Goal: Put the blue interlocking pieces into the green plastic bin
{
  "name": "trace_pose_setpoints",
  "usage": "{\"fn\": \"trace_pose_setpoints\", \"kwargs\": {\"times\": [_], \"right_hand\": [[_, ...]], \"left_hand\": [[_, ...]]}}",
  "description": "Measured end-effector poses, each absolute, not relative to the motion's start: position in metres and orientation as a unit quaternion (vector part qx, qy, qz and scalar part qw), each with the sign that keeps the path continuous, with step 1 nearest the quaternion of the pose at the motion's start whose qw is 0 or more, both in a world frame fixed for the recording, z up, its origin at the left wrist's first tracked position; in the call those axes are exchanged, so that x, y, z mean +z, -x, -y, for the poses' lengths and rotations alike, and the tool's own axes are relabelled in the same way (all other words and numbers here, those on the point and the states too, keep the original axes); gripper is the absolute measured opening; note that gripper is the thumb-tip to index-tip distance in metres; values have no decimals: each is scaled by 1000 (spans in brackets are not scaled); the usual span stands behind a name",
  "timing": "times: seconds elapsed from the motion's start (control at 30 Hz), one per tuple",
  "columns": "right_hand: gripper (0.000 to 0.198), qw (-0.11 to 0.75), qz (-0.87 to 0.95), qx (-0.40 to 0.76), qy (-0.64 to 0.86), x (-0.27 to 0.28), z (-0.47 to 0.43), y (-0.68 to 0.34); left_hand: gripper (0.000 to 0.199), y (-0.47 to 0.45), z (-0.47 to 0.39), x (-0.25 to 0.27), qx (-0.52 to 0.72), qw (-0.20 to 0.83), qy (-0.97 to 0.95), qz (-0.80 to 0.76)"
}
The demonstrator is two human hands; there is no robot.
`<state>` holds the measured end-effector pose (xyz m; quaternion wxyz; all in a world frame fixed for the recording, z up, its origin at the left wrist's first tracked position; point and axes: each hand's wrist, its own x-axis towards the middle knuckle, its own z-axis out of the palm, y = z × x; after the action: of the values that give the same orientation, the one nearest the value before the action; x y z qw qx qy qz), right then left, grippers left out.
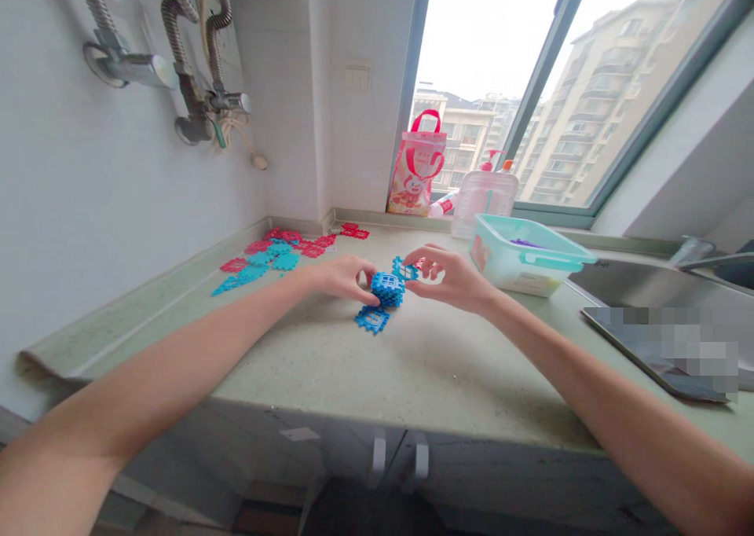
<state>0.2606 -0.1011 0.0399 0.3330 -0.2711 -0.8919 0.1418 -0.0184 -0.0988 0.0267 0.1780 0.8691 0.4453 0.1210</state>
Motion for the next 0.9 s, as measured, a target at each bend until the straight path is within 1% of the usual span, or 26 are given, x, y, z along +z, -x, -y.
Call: {"fn": "trace_pose_setpoints", "kwargs": {"times": [0.03,0.07,0.17,0.3,0.33,0.47,0.6,0.7,0.9], "right_hand": [[32,347,886,112,287,35,97,-256],[31,341,886,96,298,29,95,-252],[27,292,907,78,292,20,95,-245],[25,324,918,37,224,24,115,-242],[23,311,928,40,198,25,122,-240],[17,201,972,64,101,20,142,-228],[9,196,971,122,59,14,149,-223],[14,184,969,141,84,14,150,-226],[11,167,968,148,116,17,155,-225]], "left_hand": [[48,18,99,26,125,186,-871,-438],[44,17,100,26,129,192,-872,-432],[38,15,100,24,137,192,-873,-426],[40,15,100,22,144,185,-873,-429],[40,15,100,22,145,185,-874,-426],[36,16,102,23,146,194,-874,-421],[39,15,104,26,145,201,-870,-426],[40,14,105,25,147,206,-873,-418],[40,11,106,20,173,198,-869,-419]]}}
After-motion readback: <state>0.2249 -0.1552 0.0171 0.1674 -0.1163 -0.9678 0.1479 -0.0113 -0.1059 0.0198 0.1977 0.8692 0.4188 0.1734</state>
